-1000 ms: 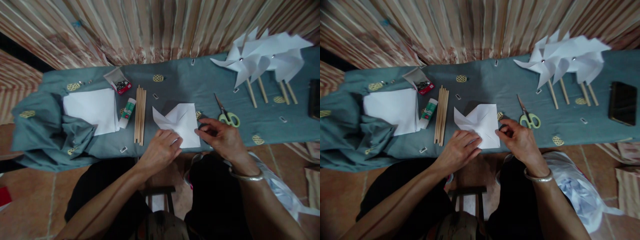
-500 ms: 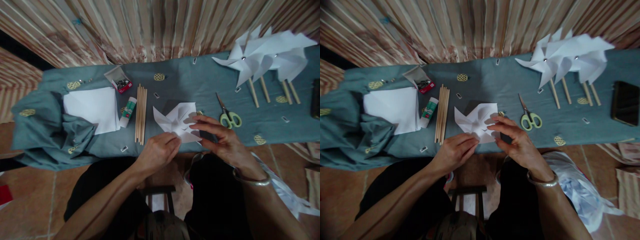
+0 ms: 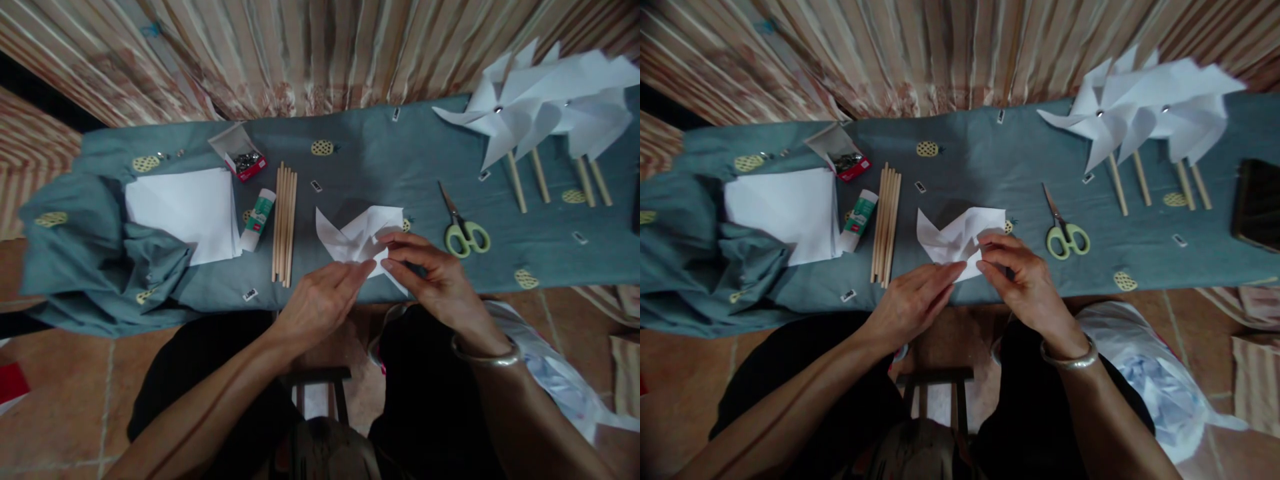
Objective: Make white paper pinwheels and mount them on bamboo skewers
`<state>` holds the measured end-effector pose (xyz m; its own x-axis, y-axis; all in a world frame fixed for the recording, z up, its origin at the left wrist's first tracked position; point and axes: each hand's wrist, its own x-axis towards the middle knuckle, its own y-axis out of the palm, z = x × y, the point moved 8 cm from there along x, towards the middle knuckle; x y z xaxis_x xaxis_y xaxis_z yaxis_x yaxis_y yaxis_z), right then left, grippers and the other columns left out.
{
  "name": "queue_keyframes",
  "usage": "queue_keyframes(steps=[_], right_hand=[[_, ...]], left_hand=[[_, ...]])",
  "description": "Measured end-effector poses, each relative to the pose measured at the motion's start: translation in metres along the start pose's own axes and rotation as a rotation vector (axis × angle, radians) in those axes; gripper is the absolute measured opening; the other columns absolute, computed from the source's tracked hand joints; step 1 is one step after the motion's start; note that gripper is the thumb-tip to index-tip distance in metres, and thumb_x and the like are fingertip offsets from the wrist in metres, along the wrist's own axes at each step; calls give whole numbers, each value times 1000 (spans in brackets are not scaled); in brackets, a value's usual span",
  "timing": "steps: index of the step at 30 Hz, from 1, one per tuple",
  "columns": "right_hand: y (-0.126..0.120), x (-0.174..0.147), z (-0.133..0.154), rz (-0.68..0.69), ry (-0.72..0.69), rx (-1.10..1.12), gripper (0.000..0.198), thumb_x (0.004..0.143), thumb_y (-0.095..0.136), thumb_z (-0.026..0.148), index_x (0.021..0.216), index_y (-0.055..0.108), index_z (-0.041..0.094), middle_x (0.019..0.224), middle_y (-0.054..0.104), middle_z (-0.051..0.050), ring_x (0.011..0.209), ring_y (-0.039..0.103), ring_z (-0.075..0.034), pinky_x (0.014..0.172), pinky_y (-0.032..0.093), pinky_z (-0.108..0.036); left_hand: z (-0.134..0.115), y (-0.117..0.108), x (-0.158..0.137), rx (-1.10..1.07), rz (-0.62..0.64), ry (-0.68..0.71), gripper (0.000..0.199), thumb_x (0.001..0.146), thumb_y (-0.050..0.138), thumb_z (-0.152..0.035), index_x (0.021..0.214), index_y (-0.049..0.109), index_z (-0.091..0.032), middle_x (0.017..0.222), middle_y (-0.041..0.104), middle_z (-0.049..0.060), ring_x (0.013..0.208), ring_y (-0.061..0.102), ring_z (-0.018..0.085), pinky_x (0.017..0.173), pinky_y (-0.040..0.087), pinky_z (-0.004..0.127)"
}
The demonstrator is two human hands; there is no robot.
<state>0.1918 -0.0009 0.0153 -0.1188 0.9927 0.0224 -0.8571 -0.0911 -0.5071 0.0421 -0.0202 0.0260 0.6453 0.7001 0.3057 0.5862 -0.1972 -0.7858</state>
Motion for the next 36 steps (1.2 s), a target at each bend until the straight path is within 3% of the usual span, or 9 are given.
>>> queue_keyframes(steps=[5, 10, 18, 23, 31, 36], right_hand=[[4, 0, 0, -22, -5, -39, 8, 86, 63, 25, 83, 70, 25, 118, 66, -6, 114, 60, -24, 106, 42, -47], [0, 1, -2, -12, -9, 51, 6, 83, 65, 24, 78, 69, 24, 115, 66, -5, 114, 61, -24, 105, 44, -46], [1, 0, -5, -55, 5, -115, 5, 81, 66, 24, 78, 69, 25, 119, 66, -6, 116, 60, -26, 103, 45, -48], [1, 0, -7, -56, 20, -95, 4, 81, 66, 25, 78, 69, 25, 119, 66, -6, 116, 60, -27, 104, 44, -49], [-1, 2, -6, -42, 23, 87, 5, 80, 68, 25, 76, 67, 24, 117, 66, -5, 116, 60, -24, 106, 42, -47], [4, 1, -7, -51, 38, -43, 5, 80, 67, 26, 76, 68, 24, 118, 65, -6, 111, 62, -25, 100, 47, -46]], left_hand=[[-8, 2, -3, 73, 43, 69, 26, 94, 47, -13, 119, 54, -12, 99, 69, 9, 90, 65, 16, 78, 58, 31], [-12, 4, -6, 75, 98, 105, 30, 94, 44, -9, 124, 50, -10, 97, 68, 8, 92, 63, 17, 80, 57, 33], [-14, 4, -8, 46, 229, 88, 23, 93, 46, -10, 115, 55, -11, 108, 65, 10, 103, 61, 19, 83, 58, 34], [-14, 1, -12, 14, 245, 74, 36, 91, 44, -4, 126, 49, -12, 116, 64, 11, 111, 59, 19, 93, 55, 35], [-7, -9, -19, 39, 128, 52, 48, 89, 49, -6, 136, 41, -12, 118, 64, 12, 107, 59, 23, 92, 55, 41], [-13, -2, -18, -4, 102, 67, 45, 92, 48, -10, 136, 42, -18, 126, 59, 13, 118, 55, 24, 96, 52, 44]])
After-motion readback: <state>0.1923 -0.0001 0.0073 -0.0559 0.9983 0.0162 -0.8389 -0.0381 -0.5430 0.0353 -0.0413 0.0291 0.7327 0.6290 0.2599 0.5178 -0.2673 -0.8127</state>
